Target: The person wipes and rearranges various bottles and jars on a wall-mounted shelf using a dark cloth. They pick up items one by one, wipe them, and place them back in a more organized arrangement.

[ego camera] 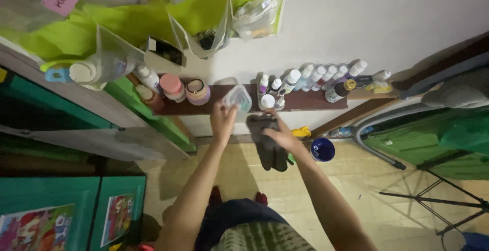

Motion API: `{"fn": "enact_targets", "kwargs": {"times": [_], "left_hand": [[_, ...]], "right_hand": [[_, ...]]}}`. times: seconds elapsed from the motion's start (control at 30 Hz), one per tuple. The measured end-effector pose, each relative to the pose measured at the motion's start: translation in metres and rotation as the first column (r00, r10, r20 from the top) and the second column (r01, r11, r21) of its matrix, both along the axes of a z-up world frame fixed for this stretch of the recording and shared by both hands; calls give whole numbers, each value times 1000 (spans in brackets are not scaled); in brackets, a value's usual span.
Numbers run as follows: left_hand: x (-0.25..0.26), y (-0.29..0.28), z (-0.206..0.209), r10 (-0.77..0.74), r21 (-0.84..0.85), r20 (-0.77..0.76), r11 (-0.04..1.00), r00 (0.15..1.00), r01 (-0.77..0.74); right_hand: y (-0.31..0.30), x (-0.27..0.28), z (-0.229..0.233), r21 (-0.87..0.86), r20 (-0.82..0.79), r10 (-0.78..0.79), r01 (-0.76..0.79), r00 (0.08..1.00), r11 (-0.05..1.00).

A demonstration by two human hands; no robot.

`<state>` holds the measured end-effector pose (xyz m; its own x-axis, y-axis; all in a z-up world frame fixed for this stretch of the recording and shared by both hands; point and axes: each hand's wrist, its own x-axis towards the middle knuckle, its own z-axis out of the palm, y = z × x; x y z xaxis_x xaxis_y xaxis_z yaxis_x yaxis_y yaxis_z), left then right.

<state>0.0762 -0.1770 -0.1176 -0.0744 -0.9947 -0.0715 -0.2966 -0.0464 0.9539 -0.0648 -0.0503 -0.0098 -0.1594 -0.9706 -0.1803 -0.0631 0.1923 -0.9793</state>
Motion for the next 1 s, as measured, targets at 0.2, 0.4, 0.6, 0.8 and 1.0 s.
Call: {"fn": "enact_targets", "kwargs": {"times": [0.2, 0.4, 0.6, 0.8, 1.0], "left_hand": [[42, 37, -6, -165, 243, -232, 944, 958, 222], [0, 89, 51, -6, 465, -587, 816, 810, 343], [-9, 110, 38, -325, -97, -901, 796, 287, 598], [-28, 123, 59, -223, 314, -659, 785, 718, 533], [-44, 133, 83, -279, 327, -626, 753, 728, 570]], "right_hand": [[30, -38, -60, -254, 65, -417, 419, 906, 871], [41, 26, -44, -668, -247, -503, 231, 828, 708], [55, 45, -21, -713, -598, -601, -10, 530, 701], [45, 17, -8, -650, -569, -579, 112, 584, 752], [50, -44, -53, -199, -147, -687, 660, 711, 725]]}}
